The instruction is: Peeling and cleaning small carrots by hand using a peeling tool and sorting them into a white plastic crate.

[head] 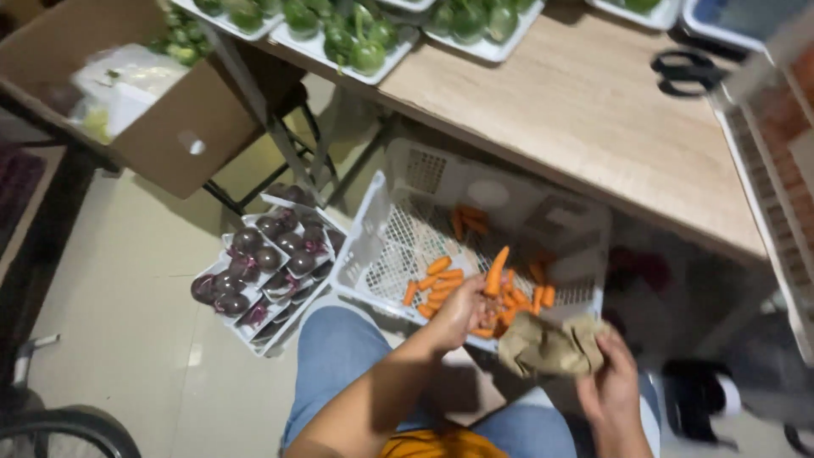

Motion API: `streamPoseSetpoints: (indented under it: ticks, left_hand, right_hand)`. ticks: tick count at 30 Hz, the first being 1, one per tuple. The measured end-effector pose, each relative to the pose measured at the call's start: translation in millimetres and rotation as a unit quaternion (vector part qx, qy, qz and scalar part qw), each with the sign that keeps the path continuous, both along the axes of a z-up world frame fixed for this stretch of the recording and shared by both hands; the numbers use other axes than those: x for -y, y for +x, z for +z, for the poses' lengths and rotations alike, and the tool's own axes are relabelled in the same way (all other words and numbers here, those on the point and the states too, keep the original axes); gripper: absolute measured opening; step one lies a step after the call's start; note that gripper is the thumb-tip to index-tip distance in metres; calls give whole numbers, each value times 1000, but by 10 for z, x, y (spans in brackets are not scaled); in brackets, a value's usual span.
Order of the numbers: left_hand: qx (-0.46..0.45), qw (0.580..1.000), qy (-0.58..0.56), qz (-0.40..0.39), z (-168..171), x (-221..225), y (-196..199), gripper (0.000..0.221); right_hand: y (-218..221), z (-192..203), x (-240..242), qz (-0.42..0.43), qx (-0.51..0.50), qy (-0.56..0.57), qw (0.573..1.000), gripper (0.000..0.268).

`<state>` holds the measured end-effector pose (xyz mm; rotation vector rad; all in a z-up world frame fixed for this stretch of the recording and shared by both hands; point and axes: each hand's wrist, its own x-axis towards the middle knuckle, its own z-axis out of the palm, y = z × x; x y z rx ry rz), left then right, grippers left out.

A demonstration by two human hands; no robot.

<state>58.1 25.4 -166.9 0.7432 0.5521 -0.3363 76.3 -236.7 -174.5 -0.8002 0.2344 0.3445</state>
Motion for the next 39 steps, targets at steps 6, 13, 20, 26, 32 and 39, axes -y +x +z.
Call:
streamPoseSetpoints:
  ticks: [6,13,20,26,32,39]
  left_hand:
    - [154,988,14,-9,680,312,-286,51]
    - [238,969,1,-66,865,647,-555,63]
    - [217,972,89,-16,974,561,-625,60]
    - [208,977,1,-51,1183,672,-713,62]
    - [142,990,16,5,1086,641,-704,53]
    - [121,992,23,17,1145,550,-713,54]
  right_hand:
    - [-189,1140,-311,3,239,-400,885,22]
    - [-172,1625,-580,-88,519,-557,642,12]
    - [-466,1458,-822,-33,604,-520,603,16]
    - [-59,1569,-495,-76,578,-607,540,11]
    - [-385,1352,-723,-20,621,-525,582,15]
    - [-297,1405,-687,-13,652,-523,549,15]
